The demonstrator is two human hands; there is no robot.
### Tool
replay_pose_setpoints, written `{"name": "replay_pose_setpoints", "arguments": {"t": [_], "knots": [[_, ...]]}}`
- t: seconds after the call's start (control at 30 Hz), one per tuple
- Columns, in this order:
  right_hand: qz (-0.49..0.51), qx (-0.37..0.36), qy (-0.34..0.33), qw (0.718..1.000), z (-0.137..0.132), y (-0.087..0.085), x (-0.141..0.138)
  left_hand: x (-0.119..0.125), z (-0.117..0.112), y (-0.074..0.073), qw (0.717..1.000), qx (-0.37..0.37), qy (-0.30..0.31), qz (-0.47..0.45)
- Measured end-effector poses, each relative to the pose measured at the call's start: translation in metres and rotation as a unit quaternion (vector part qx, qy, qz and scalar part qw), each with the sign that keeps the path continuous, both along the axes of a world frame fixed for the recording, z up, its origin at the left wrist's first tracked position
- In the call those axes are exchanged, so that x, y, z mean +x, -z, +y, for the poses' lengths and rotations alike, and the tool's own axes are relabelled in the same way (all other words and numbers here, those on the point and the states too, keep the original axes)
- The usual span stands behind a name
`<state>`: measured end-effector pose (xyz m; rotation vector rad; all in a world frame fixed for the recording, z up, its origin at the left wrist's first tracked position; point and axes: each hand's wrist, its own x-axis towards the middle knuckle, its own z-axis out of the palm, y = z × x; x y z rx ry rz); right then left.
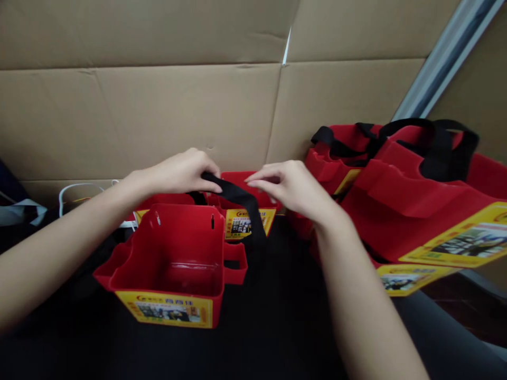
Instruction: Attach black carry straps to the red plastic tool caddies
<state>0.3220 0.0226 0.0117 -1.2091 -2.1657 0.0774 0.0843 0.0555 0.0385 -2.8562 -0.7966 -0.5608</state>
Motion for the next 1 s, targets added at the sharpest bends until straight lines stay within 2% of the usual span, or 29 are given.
{"name": "replay_pose_setpoints", "arguments": {"t": [0.07, 0.13, 0.23, 0.33, 0.4, 0.5, 0.57, 0.63, 0.77, 0.83, 0.9, 1.0], "knots": [[-0.010, 0.006, 0.048, 0.999, -0.001, -0.004, 0.015, -0.018, 0.006, -0.001, 0.997, -0.061, -0.036, -0.007], [0.019, 0.010, 0.046, 0.999, -0.004, -0.006, 0.015, -0.024, 0.009, -0.001, 0.994, -0.094, -0.047, -0.031], [0.063, 0.014, -0.039, 0.997, -0.007, -0.003, -0.014, -0.008, 0.004, 0.001, 0.998, -0.032, -0.015, -0.046], [0.001, -0.015, -0.065, 0.998, -0.004, 0.003, -0.035, 0.008, -0.004, 0.000, 0.998, 0.031, 0.001, -0.052], [-0.048, -0.055, -0.042, 0.996, 0.002, 0.005, -0.025, 0.002, -0.003, -0.003, 0.999, -0.003, 0.000, -0.042], [-0.083, -0.121, 0.000, 0.989, 0.009, 0.002, 0.009, -0.023, 0.005, -0.007, 0.994, -0.110, -0.011, -0.014], [-0.093, -0.138, 0.022, 0.986, 0.009, 0.002, 0.021, -0.032, 0.009, -0.007, 0.990, -0.140, -0.011, -0.010], [-0.079, -0.115, 0.002, 0.990, 0.006, 0.003, 0.013, -0.026, 0.007, -0.004, 0.994, -0.113, 0.006, -0.005], [0.029, -0.035, -0.117, 0.992, -0.003, 0.009, -0.037, 0.011, -0.007, 0.000, 0.999, 0.011, 0.044, 0.016], [0.043, -0.036, -0.131, 0.990, -0.006, 0.011, -0.050, 0.018, -0.012, 0.000, 0.998, 0.036, 0.047, 0.007], [0.015, -0.060, -0.102, 0.993, -0.007, 0.009, -0.045, 0.009, -0.011, -0.002, 0.999, 0.011, 0.042, 0.005], [-0.028, -0.092, -0.033, 0.995, -0.004, 0.004, -0.016, -0.020, -0.003, -0.003, 0.997, -0.074, 0.009, 0.025]]}}
